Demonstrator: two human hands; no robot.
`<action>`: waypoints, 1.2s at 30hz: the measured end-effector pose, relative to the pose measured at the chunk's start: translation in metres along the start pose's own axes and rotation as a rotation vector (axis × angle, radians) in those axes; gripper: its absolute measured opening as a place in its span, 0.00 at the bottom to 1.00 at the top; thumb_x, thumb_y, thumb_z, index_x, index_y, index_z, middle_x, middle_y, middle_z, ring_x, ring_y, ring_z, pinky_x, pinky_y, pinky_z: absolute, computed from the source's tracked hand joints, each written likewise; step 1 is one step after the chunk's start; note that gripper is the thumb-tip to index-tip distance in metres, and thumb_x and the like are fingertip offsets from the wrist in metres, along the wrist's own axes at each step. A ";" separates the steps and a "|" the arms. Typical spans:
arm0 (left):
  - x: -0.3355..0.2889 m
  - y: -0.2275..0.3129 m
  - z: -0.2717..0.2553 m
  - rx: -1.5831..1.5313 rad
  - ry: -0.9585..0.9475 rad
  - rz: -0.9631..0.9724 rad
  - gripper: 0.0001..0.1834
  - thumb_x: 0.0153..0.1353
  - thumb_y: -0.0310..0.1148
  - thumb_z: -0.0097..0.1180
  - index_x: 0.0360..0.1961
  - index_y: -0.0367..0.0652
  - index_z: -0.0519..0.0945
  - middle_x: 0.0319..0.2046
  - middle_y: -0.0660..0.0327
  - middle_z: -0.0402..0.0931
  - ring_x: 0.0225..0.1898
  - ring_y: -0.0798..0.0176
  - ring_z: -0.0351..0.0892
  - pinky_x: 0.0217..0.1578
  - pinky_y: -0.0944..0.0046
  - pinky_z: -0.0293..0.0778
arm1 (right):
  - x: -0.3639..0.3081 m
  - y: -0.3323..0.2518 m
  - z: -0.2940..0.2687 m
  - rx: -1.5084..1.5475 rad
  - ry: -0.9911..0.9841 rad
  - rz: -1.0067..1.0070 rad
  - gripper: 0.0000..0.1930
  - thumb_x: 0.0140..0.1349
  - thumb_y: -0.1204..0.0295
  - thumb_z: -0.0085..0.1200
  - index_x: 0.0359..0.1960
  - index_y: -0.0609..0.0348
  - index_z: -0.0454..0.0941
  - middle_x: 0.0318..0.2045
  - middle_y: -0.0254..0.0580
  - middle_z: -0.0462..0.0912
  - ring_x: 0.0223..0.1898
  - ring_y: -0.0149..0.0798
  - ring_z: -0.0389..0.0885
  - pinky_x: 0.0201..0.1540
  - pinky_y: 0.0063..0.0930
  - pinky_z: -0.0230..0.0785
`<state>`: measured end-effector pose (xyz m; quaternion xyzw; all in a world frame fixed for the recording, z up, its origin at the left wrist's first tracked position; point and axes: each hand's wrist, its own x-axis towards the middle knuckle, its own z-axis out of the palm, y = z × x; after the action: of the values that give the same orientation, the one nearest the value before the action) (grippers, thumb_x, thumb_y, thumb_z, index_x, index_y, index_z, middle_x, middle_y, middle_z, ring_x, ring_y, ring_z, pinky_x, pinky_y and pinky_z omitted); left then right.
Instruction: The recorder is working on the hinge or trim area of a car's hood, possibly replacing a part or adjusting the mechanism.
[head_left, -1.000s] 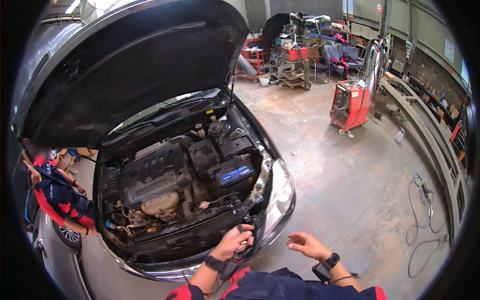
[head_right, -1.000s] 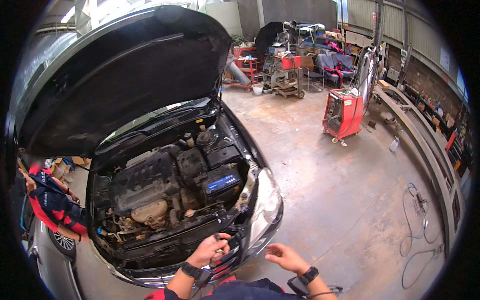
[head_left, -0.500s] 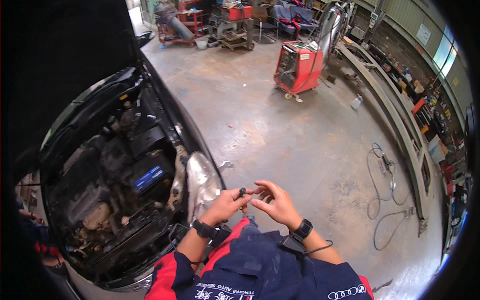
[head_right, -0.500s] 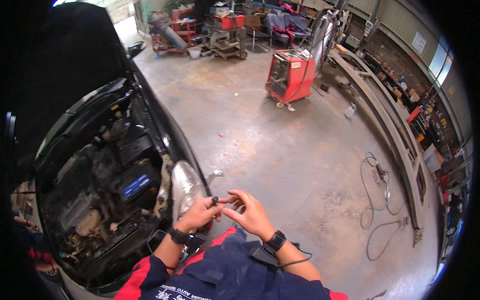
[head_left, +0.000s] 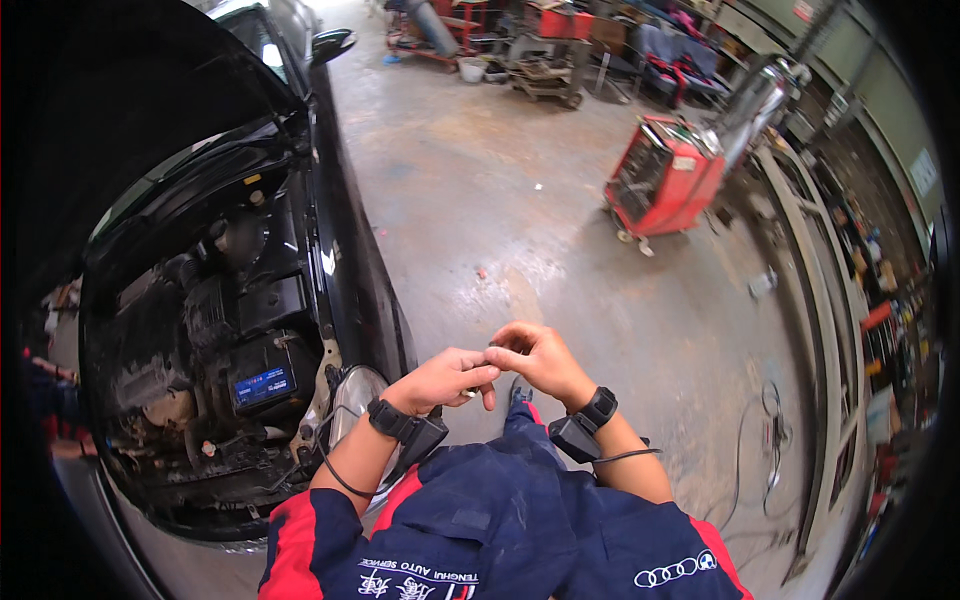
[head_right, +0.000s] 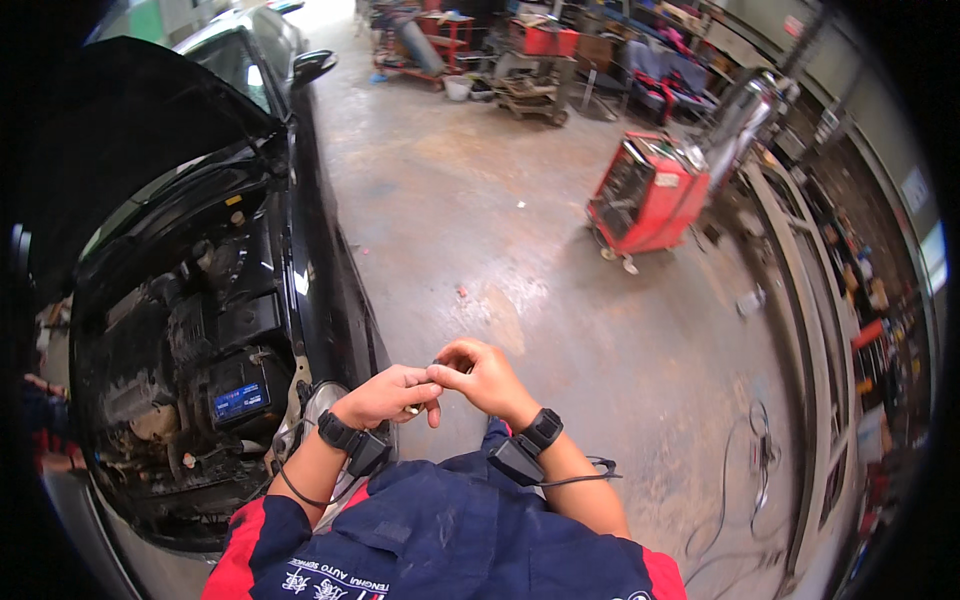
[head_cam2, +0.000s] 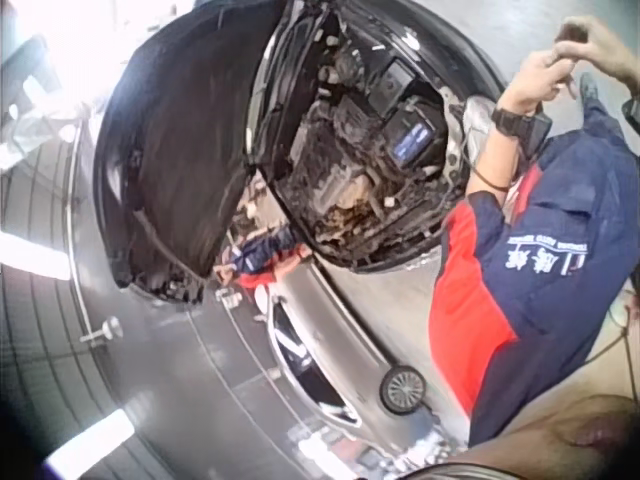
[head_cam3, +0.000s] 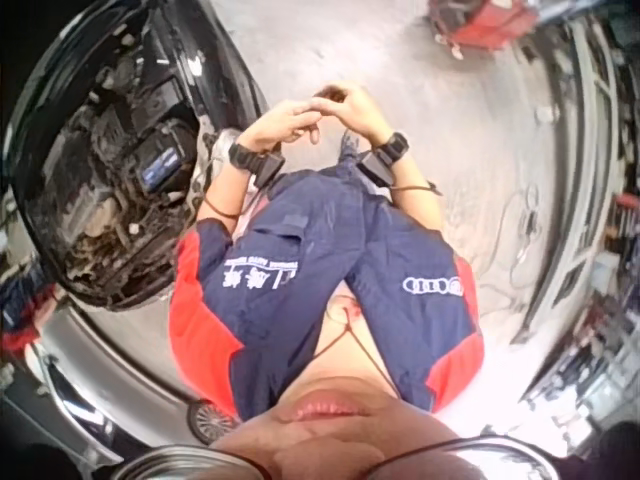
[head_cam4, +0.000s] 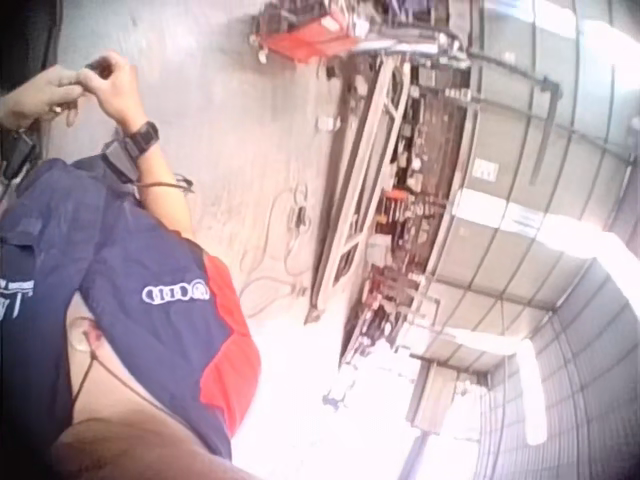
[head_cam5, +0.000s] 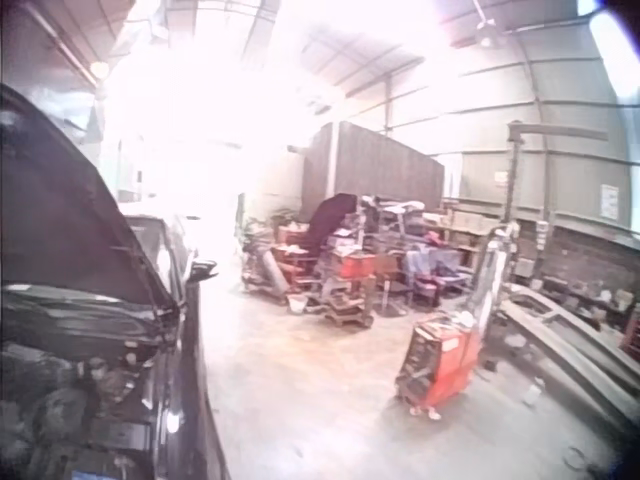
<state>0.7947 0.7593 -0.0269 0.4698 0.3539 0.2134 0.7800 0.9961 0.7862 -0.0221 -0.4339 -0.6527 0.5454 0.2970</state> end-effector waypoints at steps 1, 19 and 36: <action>0.009 0.006 -0.008 -0.069 0.056 0.022 0.17 0.69 0.42 0.48 0.49 0.40 0.76 0.26 0.62 0.79 0.15 0.82 0.55 0.14 0.78 0.49 | 0.022 0.005 -0.009 0.115 -0.014 0.023 0.13 0.58 0.68 0.62 0.38 0.64 0.77 0.28 0.36 0.80 0.26 0.25 0.75 0.30 0.22 0.69; 0.066 0.031 -0.183 -0.665 1.208 0.710 0.11 0.64 0.34 0.58 0.40 0.39 0.73 0.19 0.73 0.64 0.14 0.81 0.56 0.14 0.77 0.52 | 0.363 -0.002 -0.048 0.233 -0.645 0.120 0.11 0.54 0.80 0.59 0.37 0.56 0.73 0.29 0.29 0.76 0.31 0.24 0.75 0.31 0.18 0.63; 0.002 0.151 -0.485 -0.638 1.700 0.699 0.08 0.64 0.30 0.54 0.41 0.38 0.75 0.21 0.68 0.68 0.14 0.79 0.58 0.13 0.77 0.53 | 0.787 -0.126 -0.032 0.290 -0.526 -0.210 0.12 0.51 0.86 0.59 0.35 0.58 0.73 0.30 0.32 0.79 0.34 0.26 0.77 0.38 0.21 0.70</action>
<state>0.4312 1.1134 -0.0440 0.0040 0.5652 0.7870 0.2475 0.6417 1.4981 0.0403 -0.1615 -0.6637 0.6926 0.2317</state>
